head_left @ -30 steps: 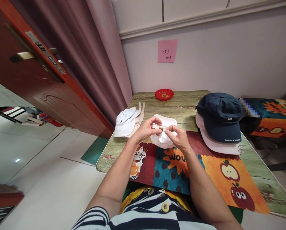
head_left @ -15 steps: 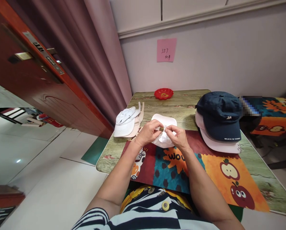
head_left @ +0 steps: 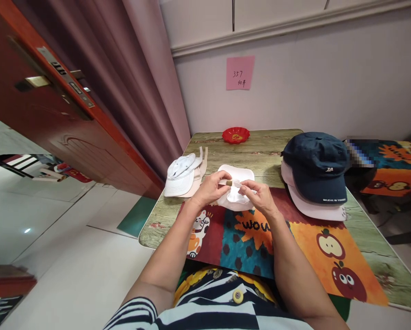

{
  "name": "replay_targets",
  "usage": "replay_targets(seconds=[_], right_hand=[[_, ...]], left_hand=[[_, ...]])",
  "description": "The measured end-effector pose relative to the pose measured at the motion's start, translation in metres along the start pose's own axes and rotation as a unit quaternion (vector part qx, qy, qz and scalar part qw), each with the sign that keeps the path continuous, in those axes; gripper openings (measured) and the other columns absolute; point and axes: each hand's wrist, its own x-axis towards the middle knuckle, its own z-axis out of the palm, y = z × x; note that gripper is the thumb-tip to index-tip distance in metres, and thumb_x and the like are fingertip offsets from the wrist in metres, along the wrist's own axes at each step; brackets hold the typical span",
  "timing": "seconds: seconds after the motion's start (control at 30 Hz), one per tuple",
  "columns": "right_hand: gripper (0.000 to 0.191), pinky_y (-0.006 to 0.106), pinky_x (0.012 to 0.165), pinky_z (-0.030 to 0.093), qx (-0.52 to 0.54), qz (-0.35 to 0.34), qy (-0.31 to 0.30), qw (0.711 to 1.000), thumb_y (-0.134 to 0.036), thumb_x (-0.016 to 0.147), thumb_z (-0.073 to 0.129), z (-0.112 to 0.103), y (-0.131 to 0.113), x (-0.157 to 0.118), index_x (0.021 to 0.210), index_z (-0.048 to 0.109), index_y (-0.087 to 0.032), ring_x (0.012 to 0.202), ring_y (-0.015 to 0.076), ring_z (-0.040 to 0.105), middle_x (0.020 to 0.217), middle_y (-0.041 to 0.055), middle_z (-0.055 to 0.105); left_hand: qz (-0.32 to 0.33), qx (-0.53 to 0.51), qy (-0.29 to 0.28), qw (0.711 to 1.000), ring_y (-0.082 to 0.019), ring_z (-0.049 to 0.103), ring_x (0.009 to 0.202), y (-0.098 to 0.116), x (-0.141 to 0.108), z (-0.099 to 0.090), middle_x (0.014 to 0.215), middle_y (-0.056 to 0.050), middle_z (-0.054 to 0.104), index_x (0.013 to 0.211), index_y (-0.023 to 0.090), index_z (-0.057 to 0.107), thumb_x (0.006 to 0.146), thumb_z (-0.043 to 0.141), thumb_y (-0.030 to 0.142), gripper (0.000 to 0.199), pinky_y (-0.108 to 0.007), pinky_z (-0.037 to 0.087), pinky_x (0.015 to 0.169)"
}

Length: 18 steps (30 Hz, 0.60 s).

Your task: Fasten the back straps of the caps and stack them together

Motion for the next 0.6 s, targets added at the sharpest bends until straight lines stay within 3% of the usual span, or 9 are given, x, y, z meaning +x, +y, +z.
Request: replay_targets(seconds=[0.13,0.27,0.37,0.47,0.6], right_hand=[[0.038,0.027,0.060,0.040,0.047,0.026,-0.037,0.998,-0.053,0.088,0.065,-0.012,0.006,0.000,0.074,0.069,-0.018,0.064,0.0164,0.057,0.068,0.0019,0.066],[0.041,0.026,0.056,0.035,0.062,0.025,-0.019,0.998,-0.052,0.094,0.056,-0.009,0.009,0.001,0.070,0.062,-0.019,0.060,0.0138,0.050,0.065,0.0001,0.059],[0.043,0.026,0.056,0.035,0.038,0.012,0.002,0.999,-0.052,0.098,0.048,-0.002,0.009,0.001,0.071,0.059,-0.020,0.060,0.0136,0.048,0.065,-0.0004,0.057],[0.039,0.027,0.059,0.037,0.012,0.005,0.003,1.000,-0.052,0.098,0.049,0.003,0.010,0.001,0.084,0.068,-0.021,0.063,0.0148,0.052,0.071,0.0003,0.063],[0.033,0.029,0.067,0.044,0.000,-0.003,-0.012,1.000,-0.050,0.089,0.065,0.007,0.010,0.001,0.102,0.077,-0.022,0.073,0.0193,0.063,0.084,0.0030,0.074]], left_hand=[[-0.060,-0.096,-0.037,0.993,-0.018,0.065,0.095,-0.004,0.002,-0.013,0.107,-0.006,0.068,0.106,0.016,0.066,0.079,0.071,0.025,0.029,-0.027,0.053,0.078],[-0.097,-0.167,-0.110,0.975,-0.013,0.061,0.074,-0.002,0.002,-0.019,0.094,-0.005,0.068,0.101,0.014,0.069,0.081,0.071,0.034,0.029,-0.026,0.051,0.069],[-0.113,-0.189,-0.127,0.967,-0.011,0.058,0.070,-0.001,0.002,-0.019,0.089,-0.004,0.068,0.100,0.014,0.071,0.082,0.071,0.036,0.029,-0.025,0.048,0.067],[-0.114,-0.193,-0.112,0.968,-0.011,0.059,0.072,-0.002,0.001,-0.020,0.088,-0.004,0.068,0.098,0.014,0.071,0.081,0.072,0.037,0.028,-0.024,0.047,0.067],[-0.121,-0.208,-0.115,0.964,-0.011,0.059,0.069,-0.003,0.001,-0.020,0.088,-0.004,0.068,0.098,0.013,0.070,0.079,0.075,0.036,0.030,-0.025,0.049,0.065]])
